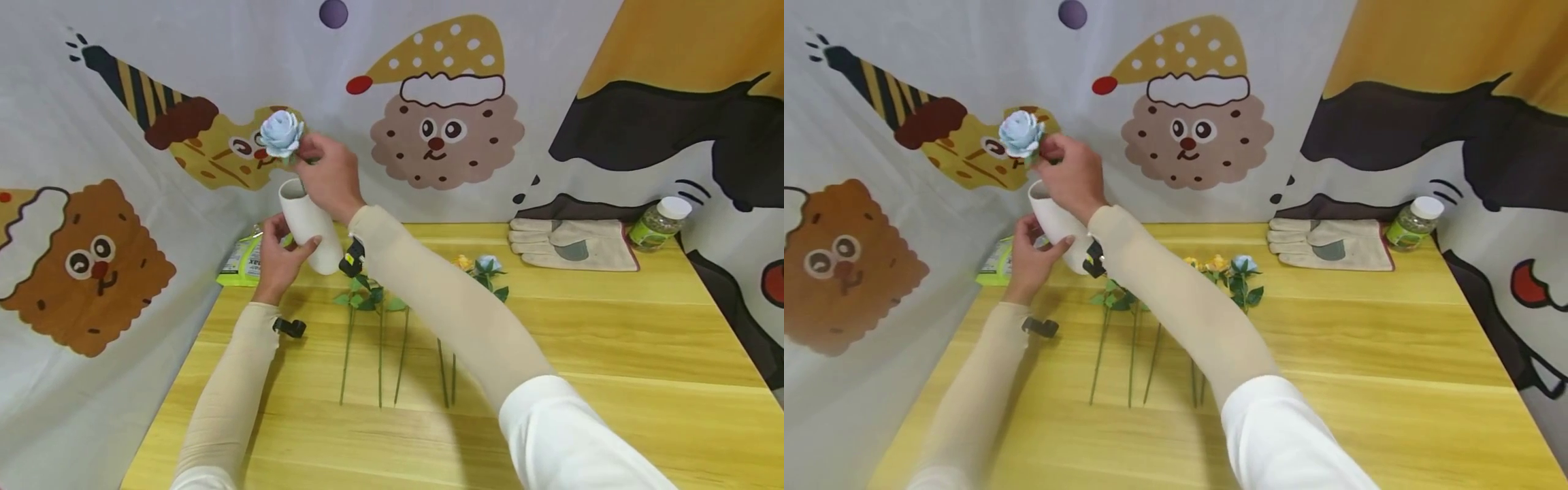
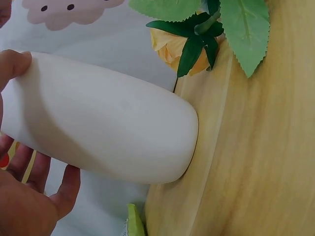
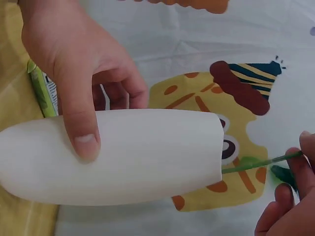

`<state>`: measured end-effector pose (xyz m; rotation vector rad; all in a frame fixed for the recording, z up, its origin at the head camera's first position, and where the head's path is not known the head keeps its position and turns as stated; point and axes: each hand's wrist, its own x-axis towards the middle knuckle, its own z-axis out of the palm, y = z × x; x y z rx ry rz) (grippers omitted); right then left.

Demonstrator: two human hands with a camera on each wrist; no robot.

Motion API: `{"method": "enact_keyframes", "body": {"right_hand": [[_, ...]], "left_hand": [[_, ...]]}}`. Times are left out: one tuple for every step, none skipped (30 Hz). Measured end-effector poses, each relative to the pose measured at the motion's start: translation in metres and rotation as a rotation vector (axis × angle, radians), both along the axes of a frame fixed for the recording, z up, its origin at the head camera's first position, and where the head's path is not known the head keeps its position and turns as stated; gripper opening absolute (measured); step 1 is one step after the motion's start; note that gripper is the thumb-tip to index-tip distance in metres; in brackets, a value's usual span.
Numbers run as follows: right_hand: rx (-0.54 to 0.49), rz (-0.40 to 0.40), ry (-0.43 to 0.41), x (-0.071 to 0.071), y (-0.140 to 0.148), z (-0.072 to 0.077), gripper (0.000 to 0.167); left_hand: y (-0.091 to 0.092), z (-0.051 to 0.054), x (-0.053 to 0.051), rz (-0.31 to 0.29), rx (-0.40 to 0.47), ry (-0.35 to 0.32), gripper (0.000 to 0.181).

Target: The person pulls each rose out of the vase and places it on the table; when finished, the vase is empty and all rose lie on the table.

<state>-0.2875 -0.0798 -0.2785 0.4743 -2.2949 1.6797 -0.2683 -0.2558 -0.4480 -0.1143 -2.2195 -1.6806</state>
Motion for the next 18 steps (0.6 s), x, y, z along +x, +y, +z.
{"method": "enact_keyframes", "body": {"right_hand": [[-0.019, -0.003, -0.011, 0.001, 0.002, 0.000, 0.020], [-0.041, -0.005, -0.022, 0.001, 0.005, -0.001, 0.021], [-0.067, -0.008, -0.033, 0.002, 0.007, -0.001, 0.022], [-0.094, -0.011, -0.046, 0.002, 0.009, -0.002, 0.023], [-0.132, -0.007, -0.061, 0.003, 0.010, -0.002, 0.025], [-0.173, 0.001, -0.069, 0.003, 0.012, -0.002, 0.027], [-0.216, 0.008, -0.070, 0.003, 0.013, -0.002, 0.027], [-0.258, 0.016, -0.066, 0.003, 0.014, -0.002, 0.027], [-0.299, 0.024, -0.059, 0.004, 0.015, -0.002, 0.028], [-0.346, 0.035, -0.054, 0.004, 0.017, -0.002, 0.030], [-0.386, 0.048, -0.041, 0.005, 0.019, -0.003, 0.031], [-0.421, 0.060, -0.027, 0.006, 0.020, -0.003, 0.032], [-0.458, 0.073, -0.009, 0.007, 0.022, -0.004, 0.033], [-0.493, 0.087, 0.001, 0.008, 0.024, -0.004, 0.033], [-0.531, 0.100, 0.011, 0.009, 0.027, -0.004, 0.034], [-0.569, 0.106, 0.012, 0.011, 0.028, -0.003, 0.034], [-0.599, 0.107, 0.019, 0.012, 0.030, -0.003, 0.035], [-0.632, 0.106, 0.024, 0.012, 0.032, -0.003, 0.036]], "left_hand": [[0.000, 0.000, 0.000, -0.001, 0.002, 0.001, 0.076], [0.000, 0.000, 0.000, -0.002, 0.005, 0.002, 0.076], [0.000, 0.001, 0.000, 0.000, 0.005, 0.002, 0.075], [0.000, 0.001, -0.001, -0.001, 0.006, 0.003, 0.075], [0.000, 0.001, -0.001, -0.001, 0.008, 0.004, 0.075], [0.000, 0.002, -0.001, -0.001, 0.009, 0.004, 0.075], [0.000, 0.002, -0.001, -0.003, 0.015, 0.005, 0.075], [0.000, 0.003, 0.000, -0.003, 0.017, 0.005, 0.075], [0.001, 0.003, 0.000, -0.003, 0.016, 0.006, 0.075], [0.001, 0.003, 0.000, -0.005, 0.020, 0.007, 0.075], [0.001, 0.003, 0.000, -0.006, 0.021, 0.007, 0.076], [0.001, 0.003, 0.000, -0.007, 0.020, 0.006, 0.076], [0.001, 0.002, 0.000, -0.008, 0.020, 0.006, 0.076], [0.001, 0.002, 0.000, -0.007, 0.018, 0.006, 0.076], [0.001, 0.001, 0.000, -0.006, 0.017, 0.007, 0.076], [0.000, 0.000, 0.000, -0.007, 0.018, 0.007, 0.076], [0.000, 0.000, 0.000, -0.007, 0.017, 0.006, 0.076], [0.000, -0.001, 0.000, -0.006, 0.017, 0.006, 0.076]]}}
